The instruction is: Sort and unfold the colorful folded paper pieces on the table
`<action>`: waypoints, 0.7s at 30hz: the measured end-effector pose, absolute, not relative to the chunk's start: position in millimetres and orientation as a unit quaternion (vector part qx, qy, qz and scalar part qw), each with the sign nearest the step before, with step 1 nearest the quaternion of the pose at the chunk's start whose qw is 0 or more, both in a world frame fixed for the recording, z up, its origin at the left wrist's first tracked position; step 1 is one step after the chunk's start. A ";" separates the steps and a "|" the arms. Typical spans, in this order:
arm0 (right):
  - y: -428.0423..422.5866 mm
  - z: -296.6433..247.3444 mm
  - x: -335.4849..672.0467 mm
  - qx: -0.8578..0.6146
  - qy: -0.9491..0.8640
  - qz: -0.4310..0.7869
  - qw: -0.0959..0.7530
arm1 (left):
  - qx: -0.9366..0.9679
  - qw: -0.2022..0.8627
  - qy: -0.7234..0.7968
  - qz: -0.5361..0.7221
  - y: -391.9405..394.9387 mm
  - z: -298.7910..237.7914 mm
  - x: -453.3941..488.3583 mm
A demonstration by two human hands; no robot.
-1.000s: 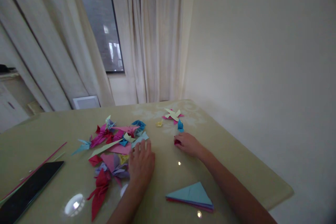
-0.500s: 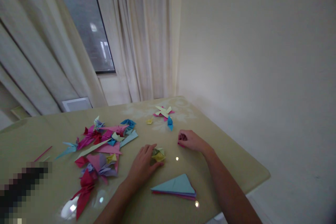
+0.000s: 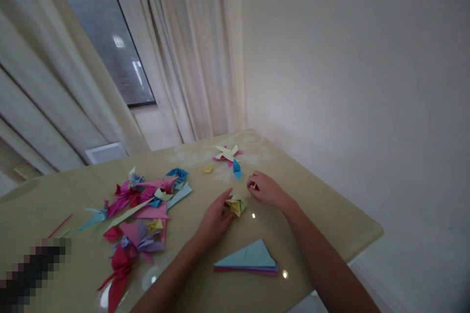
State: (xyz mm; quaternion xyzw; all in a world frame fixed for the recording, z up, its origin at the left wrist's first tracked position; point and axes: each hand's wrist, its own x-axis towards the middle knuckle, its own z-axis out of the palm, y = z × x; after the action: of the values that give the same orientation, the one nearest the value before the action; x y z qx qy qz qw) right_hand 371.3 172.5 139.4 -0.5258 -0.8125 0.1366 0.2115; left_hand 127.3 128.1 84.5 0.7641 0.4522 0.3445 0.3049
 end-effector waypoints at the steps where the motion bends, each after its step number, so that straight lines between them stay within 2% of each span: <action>1: 171.1 141.7 369.4 -0.513 -0.820 0.129 0.220 | 0.766 0.311 0.445 0.344 132.8 84.5 131.4; 3: 168.6 145.2 366.0 -0.499 -0.832 0.107 0.219 | 0.776 0.314 0.431 0.337 141.5 85.7 137.7; 7: 166.5 145.9 361.9 -0.529 -0.830 0.082 0.154 | 0.817 0.274 0.393 0.321 151.6 91.3 141.0; 9: 167.1 144.5 361.3 -0.537 -0.824 0.089 0.158 | 0.831 0.255 0.375 0.320 152.7 92.9 139.8; 13: 171.9 142.8 366.1 -0.556 -0.781 0.116 0.259 | 0.855 0.228 0.360 0.296 152.6 91.2 139.0; 17: 182.5 139.6 389.5 -0.560 -0.706 0.182 0.394 | 0.884 0.126 0.373 0.252 161.6 91.0 143.5; 19: 188.4 135.7 407.1 -0.552 -0.684 0.223 0.421 | 0.868 0.049 0.433 0.239 173.2 92.7 144.8; 21: 193.5 130.5 423.7 -0.572 -0.666 0.250 0.408 | 0.813 -0.020 0.531 0.236 189.0 93.8 143.4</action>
State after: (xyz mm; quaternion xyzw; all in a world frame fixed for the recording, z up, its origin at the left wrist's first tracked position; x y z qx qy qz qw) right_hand 423.7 193.5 130.5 -0.5719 -0.6665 0.2496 0.4080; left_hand 143.4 189.0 93.8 0.8135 0.5313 0.2357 -0.0196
